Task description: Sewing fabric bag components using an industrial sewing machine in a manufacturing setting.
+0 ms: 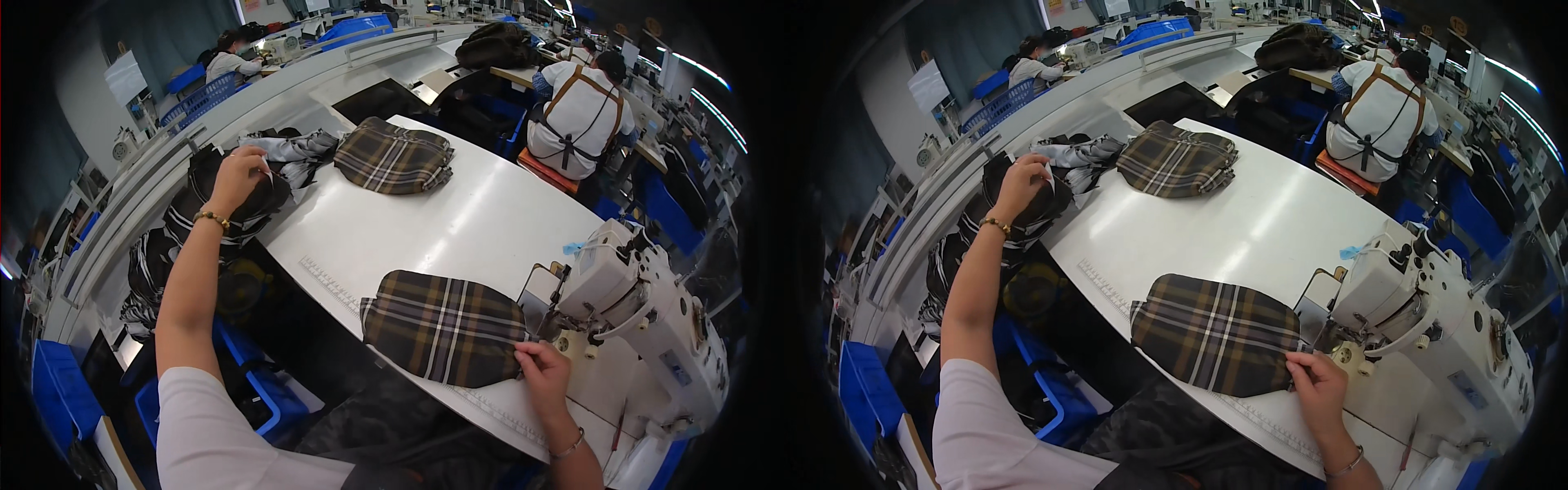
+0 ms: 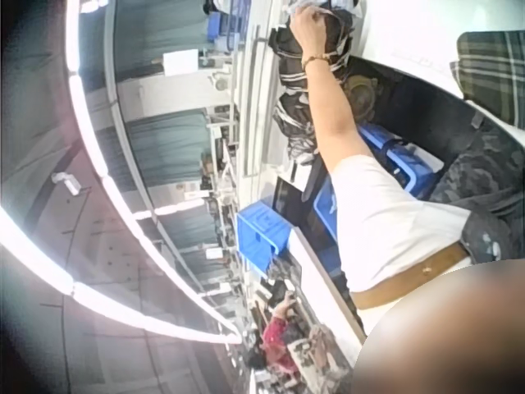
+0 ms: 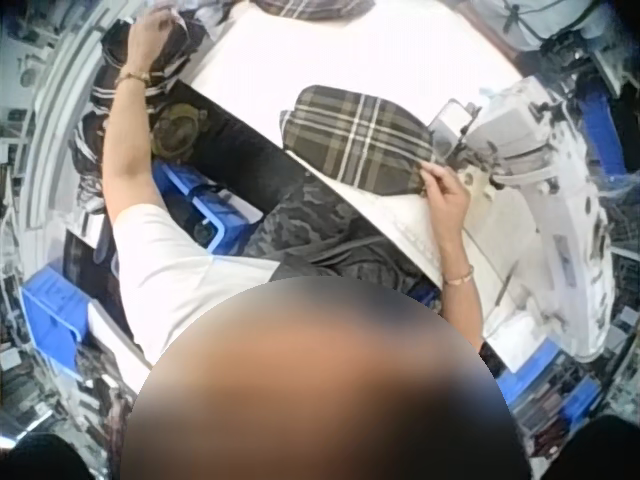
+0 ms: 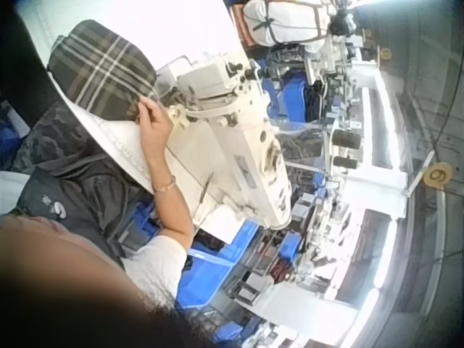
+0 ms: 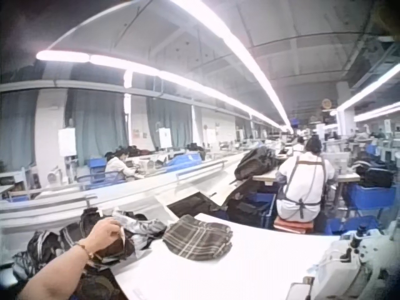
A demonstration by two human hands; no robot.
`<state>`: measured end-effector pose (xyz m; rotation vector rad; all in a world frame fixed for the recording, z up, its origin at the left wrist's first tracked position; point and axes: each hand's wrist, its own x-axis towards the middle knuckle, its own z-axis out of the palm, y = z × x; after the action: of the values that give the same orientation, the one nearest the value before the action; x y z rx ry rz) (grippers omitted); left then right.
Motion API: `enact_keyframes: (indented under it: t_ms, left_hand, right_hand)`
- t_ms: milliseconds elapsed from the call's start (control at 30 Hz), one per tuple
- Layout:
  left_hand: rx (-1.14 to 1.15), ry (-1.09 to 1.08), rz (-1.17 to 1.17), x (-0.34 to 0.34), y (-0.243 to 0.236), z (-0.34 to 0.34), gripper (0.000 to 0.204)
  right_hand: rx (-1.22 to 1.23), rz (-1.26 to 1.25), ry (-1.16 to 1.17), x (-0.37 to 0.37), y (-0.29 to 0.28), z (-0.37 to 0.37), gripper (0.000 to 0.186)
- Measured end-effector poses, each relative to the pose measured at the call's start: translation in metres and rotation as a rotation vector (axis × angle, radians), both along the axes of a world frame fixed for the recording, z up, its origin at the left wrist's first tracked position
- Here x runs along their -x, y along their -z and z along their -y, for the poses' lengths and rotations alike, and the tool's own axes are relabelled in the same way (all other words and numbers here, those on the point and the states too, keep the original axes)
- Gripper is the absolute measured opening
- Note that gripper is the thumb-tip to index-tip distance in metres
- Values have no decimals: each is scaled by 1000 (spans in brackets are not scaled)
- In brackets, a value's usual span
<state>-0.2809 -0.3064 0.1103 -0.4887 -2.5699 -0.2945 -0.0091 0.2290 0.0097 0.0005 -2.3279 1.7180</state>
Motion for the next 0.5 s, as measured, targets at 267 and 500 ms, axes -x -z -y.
enact_keyframes:
  t_ms: [267,500]
  left_hand:
    - [-906,571,-91,-31,-99,7,14]
    - [-788,767,272,-77,-165,-83,21]
  right_hand:
    - [-58,72,-31,0,-1,-4,15]
    - [-52,6,-101,0,2,-8,16]
